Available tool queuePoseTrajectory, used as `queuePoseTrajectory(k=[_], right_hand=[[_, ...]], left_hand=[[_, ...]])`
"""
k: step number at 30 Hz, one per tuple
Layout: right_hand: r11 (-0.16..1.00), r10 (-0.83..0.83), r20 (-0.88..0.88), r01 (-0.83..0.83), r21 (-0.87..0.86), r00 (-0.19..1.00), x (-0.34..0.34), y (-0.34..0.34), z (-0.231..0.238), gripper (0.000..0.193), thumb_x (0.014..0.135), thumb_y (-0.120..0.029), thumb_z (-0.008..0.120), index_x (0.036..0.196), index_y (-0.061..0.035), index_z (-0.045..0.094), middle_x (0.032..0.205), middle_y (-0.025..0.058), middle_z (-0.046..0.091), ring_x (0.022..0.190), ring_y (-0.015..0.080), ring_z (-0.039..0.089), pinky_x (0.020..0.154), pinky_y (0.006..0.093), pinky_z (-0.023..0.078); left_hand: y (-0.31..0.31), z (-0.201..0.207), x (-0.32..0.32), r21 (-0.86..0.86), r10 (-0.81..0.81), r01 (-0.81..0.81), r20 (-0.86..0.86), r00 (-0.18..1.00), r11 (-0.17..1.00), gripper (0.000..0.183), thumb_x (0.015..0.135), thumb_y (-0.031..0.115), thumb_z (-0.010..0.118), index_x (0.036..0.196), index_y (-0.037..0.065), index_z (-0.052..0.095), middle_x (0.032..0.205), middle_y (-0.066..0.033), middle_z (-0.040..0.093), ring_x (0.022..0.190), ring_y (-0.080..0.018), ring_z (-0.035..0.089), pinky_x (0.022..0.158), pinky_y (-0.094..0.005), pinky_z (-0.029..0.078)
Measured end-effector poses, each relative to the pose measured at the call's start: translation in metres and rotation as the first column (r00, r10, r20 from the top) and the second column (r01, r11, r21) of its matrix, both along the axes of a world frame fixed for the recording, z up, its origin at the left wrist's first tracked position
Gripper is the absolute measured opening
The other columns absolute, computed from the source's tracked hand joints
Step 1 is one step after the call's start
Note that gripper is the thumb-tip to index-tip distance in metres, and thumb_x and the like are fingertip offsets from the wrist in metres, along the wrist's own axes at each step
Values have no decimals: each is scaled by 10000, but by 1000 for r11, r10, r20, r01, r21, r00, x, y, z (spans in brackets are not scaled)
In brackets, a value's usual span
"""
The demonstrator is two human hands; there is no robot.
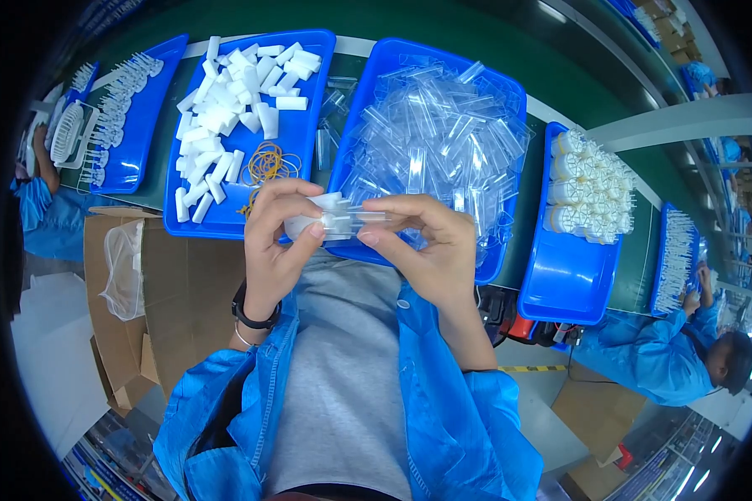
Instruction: The person attaches white foam cylinders onto the prongs of plastic bases, slides transparent plastic casings over the cylinders, secures the assembled bundles with rubber bands, and places them onto a tray.
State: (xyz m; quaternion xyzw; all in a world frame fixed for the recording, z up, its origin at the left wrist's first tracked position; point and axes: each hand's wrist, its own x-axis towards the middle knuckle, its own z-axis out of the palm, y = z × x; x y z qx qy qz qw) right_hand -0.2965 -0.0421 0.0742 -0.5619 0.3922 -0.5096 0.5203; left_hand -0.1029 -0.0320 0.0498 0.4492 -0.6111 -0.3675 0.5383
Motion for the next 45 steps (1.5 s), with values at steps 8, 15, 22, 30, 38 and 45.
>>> queuePoseTrajectory(k=[8,15,22,30,38,45], right_hand=[[998,55,-273,-63,-19,960,-18,-8,12,298,708,-49,748,982,17,650,892,139,681,862,180,652,781,276,491],[941,-69,-370,-63,-333,926,-5,-13,10,310,618,-89,796,911,-55,700,955,81,688,1023,225,601,859,336,463],[952,23,-306,-114,-285,952,9,-8,4,294,641,-79,785,917,-39,692,1004,111,679,1094,263,582,908,366,453],[979,25,-193,-63,-194,981,12,-3,-3,291,648,-49,767,923,-17,680,1001,149,675,1068,294,601,909,382,462],[890,-253,-561,-38,-454,788,-21,-15,10,321,669,-126,756,975,-65,679,1053,88,646,1023,285,567,880,382,433],[909,-288,-820,-128,-396,494,-39,-10,5,337,648,-176,772,965,-143,663,964,27,573,1023,253,468,862,378,356]], left_hand=[[-2,-8,19,210,-125,316,-618,776,925,361,836,141,654,1160,4,575,1163,-145,571,1008,-203,599,695,-249,561],[0,-44,22,145,-143,510,-864,483,848,403,854,204,648,1190,1,556,1142,-142,593,936,-181,631,700,-257,549],[-1,-46,10,63,-239,570,-866,439,819,327,831,211,679,1111,70,586,1049,-69,487,754,-102,555,547,-184,476],[4,-25,6,204,-153,576,-846,511,792,363,834,216,675,1126,49,537,1091,-78,463,796,-129,581,534,-204,534],[3,-20,17,267,-142,444,-703,697,856,509,747,47,728,1173,5,454,1125,-97,479,949,-223,605,745,-318,578],[0,-33,29,250,-54,312,-695,717,917,494,808,180,692,1209,11,458,1099,-111,550,962,-199,612,709,-293,577]])
